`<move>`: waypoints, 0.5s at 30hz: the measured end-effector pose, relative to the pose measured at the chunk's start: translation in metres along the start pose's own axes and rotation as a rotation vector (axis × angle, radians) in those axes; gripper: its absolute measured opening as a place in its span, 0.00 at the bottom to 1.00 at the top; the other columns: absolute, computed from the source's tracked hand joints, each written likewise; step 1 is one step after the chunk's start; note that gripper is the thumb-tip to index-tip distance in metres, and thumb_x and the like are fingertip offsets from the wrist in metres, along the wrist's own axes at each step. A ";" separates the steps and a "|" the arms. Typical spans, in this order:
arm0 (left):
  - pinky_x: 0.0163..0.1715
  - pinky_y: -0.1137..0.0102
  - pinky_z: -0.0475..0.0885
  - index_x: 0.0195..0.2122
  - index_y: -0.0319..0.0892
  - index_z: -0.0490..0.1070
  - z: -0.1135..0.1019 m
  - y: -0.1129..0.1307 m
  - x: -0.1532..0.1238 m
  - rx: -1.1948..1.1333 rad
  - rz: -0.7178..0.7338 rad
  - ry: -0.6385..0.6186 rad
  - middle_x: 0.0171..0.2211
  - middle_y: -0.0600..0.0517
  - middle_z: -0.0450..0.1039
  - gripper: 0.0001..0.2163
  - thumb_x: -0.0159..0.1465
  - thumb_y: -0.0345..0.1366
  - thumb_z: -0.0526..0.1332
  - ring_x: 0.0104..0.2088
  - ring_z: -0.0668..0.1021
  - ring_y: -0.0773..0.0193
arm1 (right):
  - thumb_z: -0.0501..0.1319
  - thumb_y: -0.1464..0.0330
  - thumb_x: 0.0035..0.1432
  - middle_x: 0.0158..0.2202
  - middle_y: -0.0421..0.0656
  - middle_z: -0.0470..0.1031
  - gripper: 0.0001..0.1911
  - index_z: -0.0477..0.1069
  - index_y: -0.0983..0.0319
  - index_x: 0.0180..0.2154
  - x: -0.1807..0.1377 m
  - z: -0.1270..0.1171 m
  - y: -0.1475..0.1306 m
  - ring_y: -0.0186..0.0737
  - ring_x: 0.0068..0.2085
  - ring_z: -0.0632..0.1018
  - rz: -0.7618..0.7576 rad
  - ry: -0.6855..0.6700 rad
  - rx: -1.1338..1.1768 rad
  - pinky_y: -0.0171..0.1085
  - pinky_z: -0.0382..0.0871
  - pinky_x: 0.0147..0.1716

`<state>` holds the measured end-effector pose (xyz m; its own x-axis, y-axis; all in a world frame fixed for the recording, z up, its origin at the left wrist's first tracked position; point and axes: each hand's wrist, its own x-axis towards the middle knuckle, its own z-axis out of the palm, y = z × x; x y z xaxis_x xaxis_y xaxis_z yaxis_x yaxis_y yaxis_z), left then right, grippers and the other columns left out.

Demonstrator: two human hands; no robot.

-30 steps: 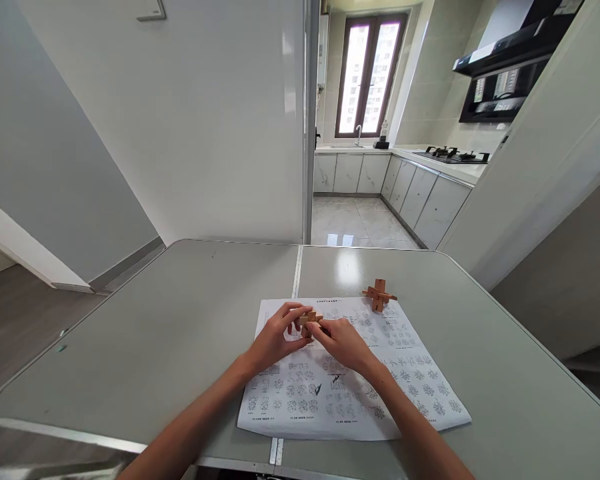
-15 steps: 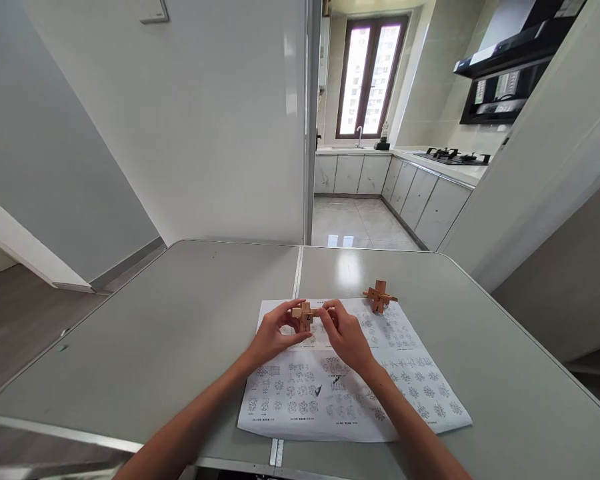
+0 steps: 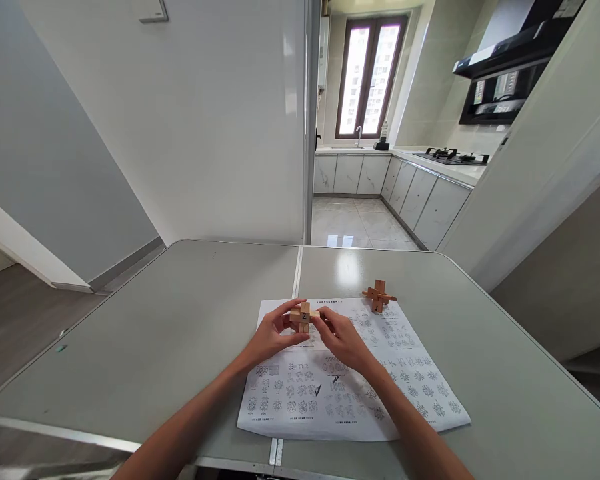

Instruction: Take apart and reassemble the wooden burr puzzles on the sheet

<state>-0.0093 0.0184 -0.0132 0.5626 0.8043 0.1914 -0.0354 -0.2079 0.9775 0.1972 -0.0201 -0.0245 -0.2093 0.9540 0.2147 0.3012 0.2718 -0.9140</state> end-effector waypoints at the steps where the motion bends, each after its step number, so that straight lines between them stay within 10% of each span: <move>1: 0.45 0.65 0.75 0.63 0.46 0.69 0.000 0.000 0.000 -0.003 0.000 -0.008 0.42 0.50 0.74 0.32 0.58 0.38 0.75 0.36 0.77 0.66 | 0.51 0.50 0.72 0.21 0.34 0.61 0.21 0.64 0.58 0.34 0.000 0.000 0.000 0.34 0.23 0.62 0.010 -0.003 0.013 0.35 0.56 0.25; 15: 0.47 0.63 0.75 0.64 0.48 0.69 0.000 0.000 -0.001 0.029 0.052 -0.036 0.47 0.49 0.75 0.32 0.58 0.39 0.74 0.38 0.78 0.64 | 0.57 0.45 0.67 0.24 0.33 0.56 0.25 0.61 0.58 0.28 0.001 0.004 -0.001 0.31 0.22 0.58 0.126 -0.059 0.376 0.34 0.54 0.22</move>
<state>-0.0101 0.0180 -0.0131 0.5899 0.7717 0.2376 -0.0411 -0.2651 0.9633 0.1931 -0.0196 -0.0251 -0.2493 0.9649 0.0827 -0.0311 0.0774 -0.9965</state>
